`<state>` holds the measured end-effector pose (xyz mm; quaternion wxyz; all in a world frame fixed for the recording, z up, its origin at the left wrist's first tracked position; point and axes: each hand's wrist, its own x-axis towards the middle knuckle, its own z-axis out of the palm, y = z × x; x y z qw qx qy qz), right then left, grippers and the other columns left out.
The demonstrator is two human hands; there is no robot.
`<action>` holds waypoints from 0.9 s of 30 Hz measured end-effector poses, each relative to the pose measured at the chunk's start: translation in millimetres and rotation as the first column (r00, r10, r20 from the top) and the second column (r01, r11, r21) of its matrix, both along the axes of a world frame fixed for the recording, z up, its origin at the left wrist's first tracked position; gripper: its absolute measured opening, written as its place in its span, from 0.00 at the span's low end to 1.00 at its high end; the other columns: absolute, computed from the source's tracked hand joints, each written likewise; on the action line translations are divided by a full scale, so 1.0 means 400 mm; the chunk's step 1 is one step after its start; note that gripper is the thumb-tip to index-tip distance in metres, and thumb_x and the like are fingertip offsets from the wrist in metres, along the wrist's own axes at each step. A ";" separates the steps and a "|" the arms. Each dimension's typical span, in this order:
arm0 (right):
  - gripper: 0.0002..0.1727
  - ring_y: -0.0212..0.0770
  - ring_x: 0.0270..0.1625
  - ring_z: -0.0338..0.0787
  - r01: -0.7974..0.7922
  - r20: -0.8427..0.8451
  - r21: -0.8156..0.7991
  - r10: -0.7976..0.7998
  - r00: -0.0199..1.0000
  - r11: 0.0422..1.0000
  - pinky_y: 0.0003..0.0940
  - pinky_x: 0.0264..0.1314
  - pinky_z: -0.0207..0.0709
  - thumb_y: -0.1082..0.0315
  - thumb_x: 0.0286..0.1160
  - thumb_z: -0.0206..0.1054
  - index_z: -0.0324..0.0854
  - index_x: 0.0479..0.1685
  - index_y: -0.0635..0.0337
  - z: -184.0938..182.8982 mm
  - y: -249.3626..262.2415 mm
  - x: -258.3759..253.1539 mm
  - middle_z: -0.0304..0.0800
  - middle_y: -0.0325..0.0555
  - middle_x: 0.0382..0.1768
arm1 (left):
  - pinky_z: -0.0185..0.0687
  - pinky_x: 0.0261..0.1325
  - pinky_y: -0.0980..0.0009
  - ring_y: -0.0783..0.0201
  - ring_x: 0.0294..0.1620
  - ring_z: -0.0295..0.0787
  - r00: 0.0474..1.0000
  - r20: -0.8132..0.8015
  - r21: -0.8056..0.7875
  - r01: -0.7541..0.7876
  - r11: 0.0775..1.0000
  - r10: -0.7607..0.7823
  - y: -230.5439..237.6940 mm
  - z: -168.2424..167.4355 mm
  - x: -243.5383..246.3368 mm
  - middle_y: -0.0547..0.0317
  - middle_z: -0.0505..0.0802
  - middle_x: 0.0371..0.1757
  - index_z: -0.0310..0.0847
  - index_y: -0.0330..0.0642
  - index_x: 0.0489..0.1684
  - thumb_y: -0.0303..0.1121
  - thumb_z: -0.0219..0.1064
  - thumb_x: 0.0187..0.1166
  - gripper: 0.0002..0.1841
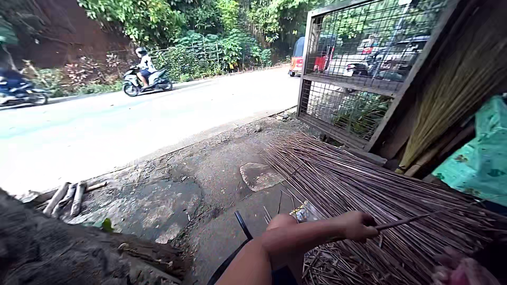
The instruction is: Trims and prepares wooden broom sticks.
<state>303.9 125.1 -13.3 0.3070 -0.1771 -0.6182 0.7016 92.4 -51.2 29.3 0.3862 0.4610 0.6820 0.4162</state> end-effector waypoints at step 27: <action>0.15 0.34 0.32 0.89 -0.135 0.237 0.149 0.097 0.967 0.980 0.31 0.36 0.87 0.62 0.92 0.51 0.78 0.54 0.65 0.097 0.080 -0.077 0.90 0.41 0.38 | 0.68 0.19 0.75 0.73 0.15 0.70 0.934 0.264 0.164 0.202 0.966 -0.240 0.126 -0.116 -0.095 0.68 0.78 0.20 0.78 0.44 0.40 0.41 0.46 0.93 0.17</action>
